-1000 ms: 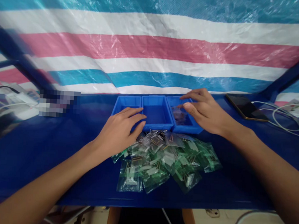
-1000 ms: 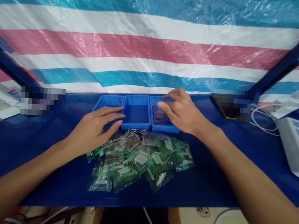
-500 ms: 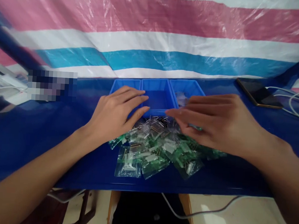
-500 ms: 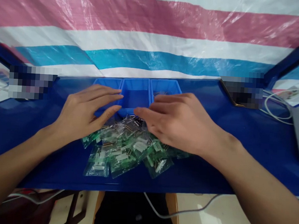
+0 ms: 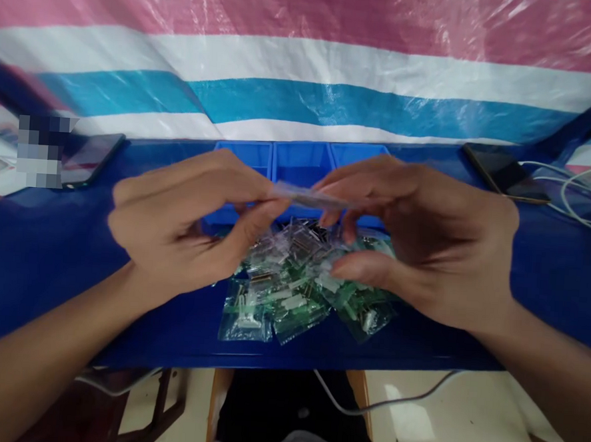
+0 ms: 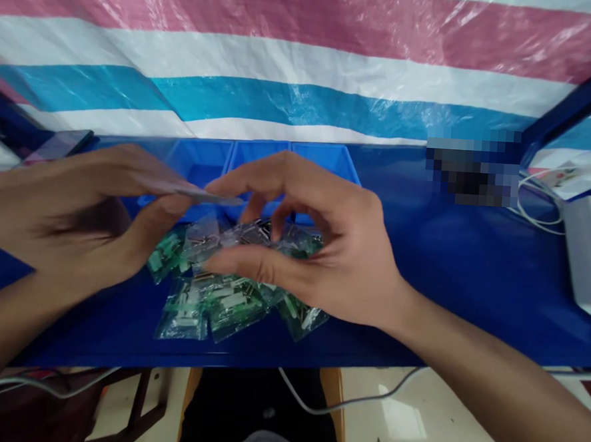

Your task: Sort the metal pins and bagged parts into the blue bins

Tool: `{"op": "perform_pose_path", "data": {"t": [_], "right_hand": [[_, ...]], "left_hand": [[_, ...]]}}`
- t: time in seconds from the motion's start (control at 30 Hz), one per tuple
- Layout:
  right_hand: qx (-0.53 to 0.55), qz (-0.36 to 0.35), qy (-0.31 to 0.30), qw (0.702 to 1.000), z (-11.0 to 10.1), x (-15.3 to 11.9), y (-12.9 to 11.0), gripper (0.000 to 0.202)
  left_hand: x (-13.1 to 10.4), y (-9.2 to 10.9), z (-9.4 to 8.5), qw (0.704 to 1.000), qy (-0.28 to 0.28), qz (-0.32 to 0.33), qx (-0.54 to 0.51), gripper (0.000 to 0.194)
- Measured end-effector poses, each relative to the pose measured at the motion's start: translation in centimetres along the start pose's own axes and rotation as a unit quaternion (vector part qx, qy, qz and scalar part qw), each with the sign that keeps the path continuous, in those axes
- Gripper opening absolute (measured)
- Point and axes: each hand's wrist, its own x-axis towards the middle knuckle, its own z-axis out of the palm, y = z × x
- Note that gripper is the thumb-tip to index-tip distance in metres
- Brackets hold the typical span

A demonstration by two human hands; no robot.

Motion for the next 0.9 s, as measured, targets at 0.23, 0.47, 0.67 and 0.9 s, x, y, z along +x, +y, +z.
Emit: {"op": "perform_pose_path", "data": {"t": [0.23,0.47,0.67,0.9], "right_hand": [[0.004,0.077,0.071,0.995,0.0,0.3,0.5,0.023],[0.113,0.051,-0.011,0.992,-0.4,0.4,1.1,0.021],[-0.091,-0.046,0.016,0.995,-0.3,0.2,1.2,0.011],[-0.122,-0.046,0.128,0.983,-4.5,2.7,2.3,0.009]], "left_hand": [[0.1,0.7,-0.2,0.999,-0.049,0.017,-0.003,0.043],[0.6,0.9,-0.2,0.999,-0.035,0.005,-0.022,0.004],[1.0,1.3,0.1,0.922,-0.101,-0.228,-0.295,0.007],[0.9,0.5,0.2,0.922,-0.087,-0.258,-0.276,0.015]]}}
